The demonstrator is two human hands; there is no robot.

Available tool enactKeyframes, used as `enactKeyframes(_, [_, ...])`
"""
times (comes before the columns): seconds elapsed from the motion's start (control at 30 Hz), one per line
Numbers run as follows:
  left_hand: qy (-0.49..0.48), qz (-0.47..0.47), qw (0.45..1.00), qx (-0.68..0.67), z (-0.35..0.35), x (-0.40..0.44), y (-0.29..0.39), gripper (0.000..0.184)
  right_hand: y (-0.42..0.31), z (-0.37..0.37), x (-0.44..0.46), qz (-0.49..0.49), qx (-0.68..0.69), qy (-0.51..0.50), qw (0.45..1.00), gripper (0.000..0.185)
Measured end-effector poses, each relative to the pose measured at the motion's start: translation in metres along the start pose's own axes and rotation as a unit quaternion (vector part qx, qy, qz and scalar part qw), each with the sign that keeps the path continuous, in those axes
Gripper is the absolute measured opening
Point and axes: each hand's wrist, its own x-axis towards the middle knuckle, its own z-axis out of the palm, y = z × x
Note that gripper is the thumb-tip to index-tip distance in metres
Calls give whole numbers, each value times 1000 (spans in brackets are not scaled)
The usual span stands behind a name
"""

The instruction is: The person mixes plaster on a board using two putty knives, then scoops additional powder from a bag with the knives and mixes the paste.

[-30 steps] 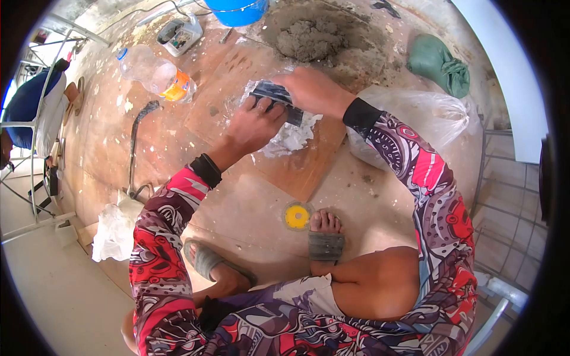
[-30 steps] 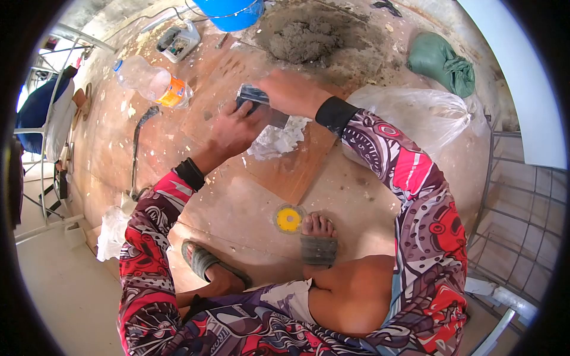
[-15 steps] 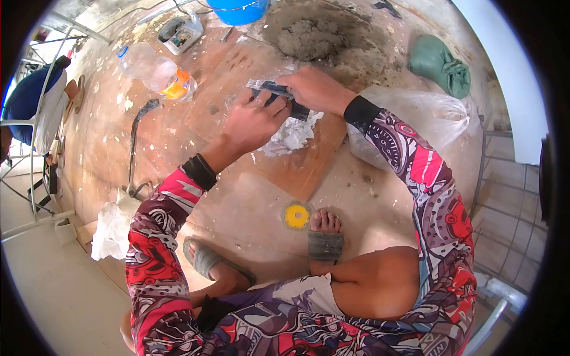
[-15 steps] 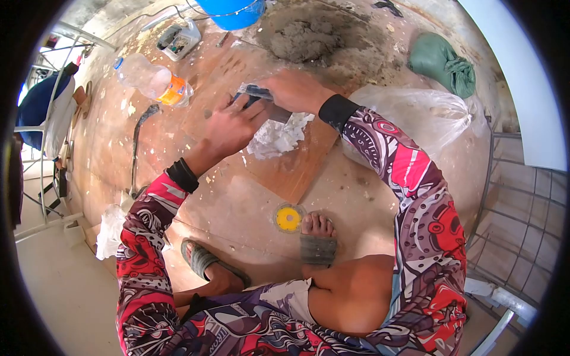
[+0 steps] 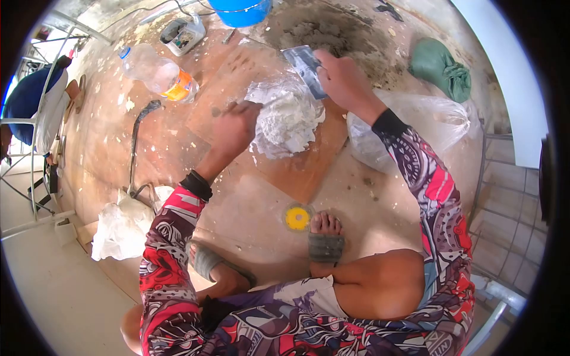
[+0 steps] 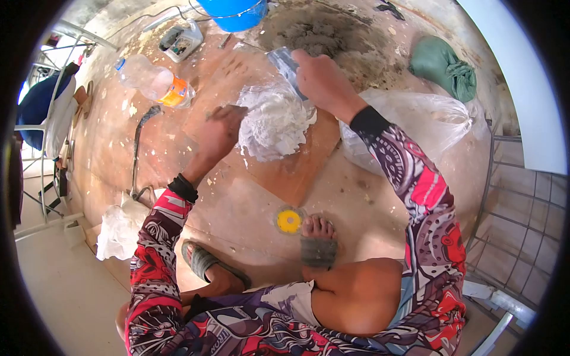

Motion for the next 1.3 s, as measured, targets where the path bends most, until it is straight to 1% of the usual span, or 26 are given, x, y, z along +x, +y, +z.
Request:
enactKeyframes(0.1, [12, -137, 981, -137, -8, 6, -14, 8, -23, -5, -19, 47, 19, 9, 999, 20])
enactKeyframes(0.17, [-27, -250, 946, -203, -8, 9, -17, 15, -31, 12, -32, 72, 47, 27, 996, 18])
enactKeyframes(0.23, [-66, -356, 888, -282, -7, 10, -17, 20, -36, 27, -42, 43, 93, 30, 994, 20])
enactKeyframes(0.3, [-40, -387, 861, -327, 0, 9, -11, 24, -44, 40, -48, 26, 127, 42, 991, 18])
enactKeyframes(0.33, [-26, -402, 846, -349, 5, 9, -7, 27, -49, 41, -51, 57, 137, 2, 989, 21])
enactKeyframes(0.47, [2, -381, 866, -324, 28, 10, -1, 27, -67, 40, -51, 62, 125, -53, 989, 23])
enactKeyframes(0.53, [17, -379, 869, -317, 30, 17, 14, 27, -81, 29, -48, 69, 119, -80, 987, 25])
enactKeyframes(0.63, [21, -354, 893, -277, 29, 23, 34, 23, -82, 31, -48, 85, 121, -86, 985, 24])
enactKeyframes(0.73, [57, -325, 921, -207, 31, 25, 48, 21, -72, 44, -50, 52, 127, -73, 988, 23])
enactKeyframes(0.83, [73, -306, 919, -238, 25, 28, 69, 18, -66, 50, -53, 44, 136, -64, 988, 22])
enactKeyframes(0.87, [82, -292, 912, -277, 33, 25, 68, 16, -64, 49, -53, 54, 139, -64, 987, 22])
enactKeyframes(0.97, [58, -249, 939, -231, 11, 27, 85, 17, -60, 45, -53, 72, 137, -68, 986, 22])
enactKeyframes(1.1, [61, -241, 938, -240, 4, 26, 93, 17, -53, 44, -51, 64, 122, -73, 988, 21])
enactKeyframes(1.2, [102, -209, 952, -198, 1, 24, 99, 18, -47, 47, -50, 77, 121, -79, 987, 20])
enactKeyframes(1.23, [102, -230, 951, -182, 4, 22, 95, 18, -43, 48, -48, 83, 119, -83, 986, 20])
enactKeyframes(1.3, [104, -271, 945, -149, 10, 12, 77, 19, -24, 58, -49, 62, 76, -52, 994, 22])
